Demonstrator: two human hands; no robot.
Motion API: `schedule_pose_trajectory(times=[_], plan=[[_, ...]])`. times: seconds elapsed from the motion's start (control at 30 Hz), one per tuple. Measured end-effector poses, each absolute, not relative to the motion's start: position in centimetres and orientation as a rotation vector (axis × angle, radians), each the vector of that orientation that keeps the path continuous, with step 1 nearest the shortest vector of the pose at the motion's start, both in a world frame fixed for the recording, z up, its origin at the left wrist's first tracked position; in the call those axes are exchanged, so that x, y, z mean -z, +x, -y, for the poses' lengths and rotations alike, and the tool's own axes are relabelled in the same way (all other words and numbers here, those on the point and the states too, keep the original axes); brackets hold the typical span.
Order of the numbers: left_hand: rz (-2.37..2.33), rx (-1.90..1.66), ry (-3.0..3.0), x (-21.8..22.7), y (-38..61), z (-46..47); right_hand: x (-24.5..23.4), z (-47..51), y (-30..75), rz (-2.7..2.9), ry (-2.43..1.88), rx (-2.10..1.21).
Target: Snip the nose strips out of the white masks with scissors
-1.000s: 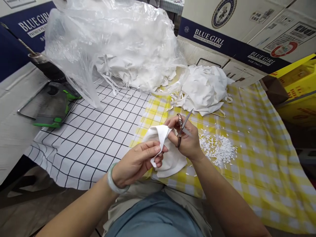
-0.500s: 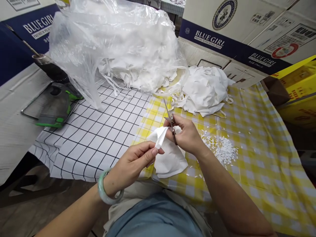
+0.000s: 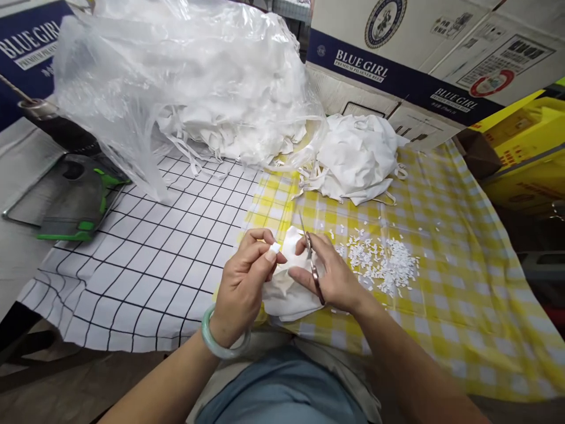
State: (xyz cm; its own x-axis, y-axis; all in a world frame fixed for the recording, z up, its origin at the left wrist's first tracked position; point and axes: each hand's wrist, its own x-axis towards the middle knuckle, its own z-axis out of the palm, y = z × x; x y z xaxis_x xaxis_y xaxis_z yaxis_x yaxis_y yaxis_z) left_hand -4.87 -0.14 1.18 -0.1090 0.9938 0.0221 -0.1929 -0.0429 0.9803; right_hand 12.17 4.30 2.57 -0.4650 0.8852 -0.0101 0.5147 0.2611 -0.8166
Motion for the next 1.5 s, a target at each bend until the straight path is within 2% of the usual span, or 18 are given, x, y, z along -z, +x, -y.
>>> schedule_pose_trajectory(times=[0.13, 0.5, 1.2, 1.5], plan=[[-1.104, -1.362, 1.088, -1.1, -4.1, 0.6, -3.3, -3.4, 13.5, 2.311, -1.313, -0.899], [-1.084, -1.327, 1.28, -0.9, -3.7, 0.9, -2.9, -2.9, 13.8, 2.389, -1.234, -0.797], [-1.094, -1.315, 1.309, -0.1, -3.3, 1.3, -2.3, -2.6, 13.8, 2.297, -1.174, -0.829], [-1.069, -1.287, 1.279, 0.2, -2.1, 0.7, -1.6, -2.0, 15.0, 2.229, -1.272, -0.836]])
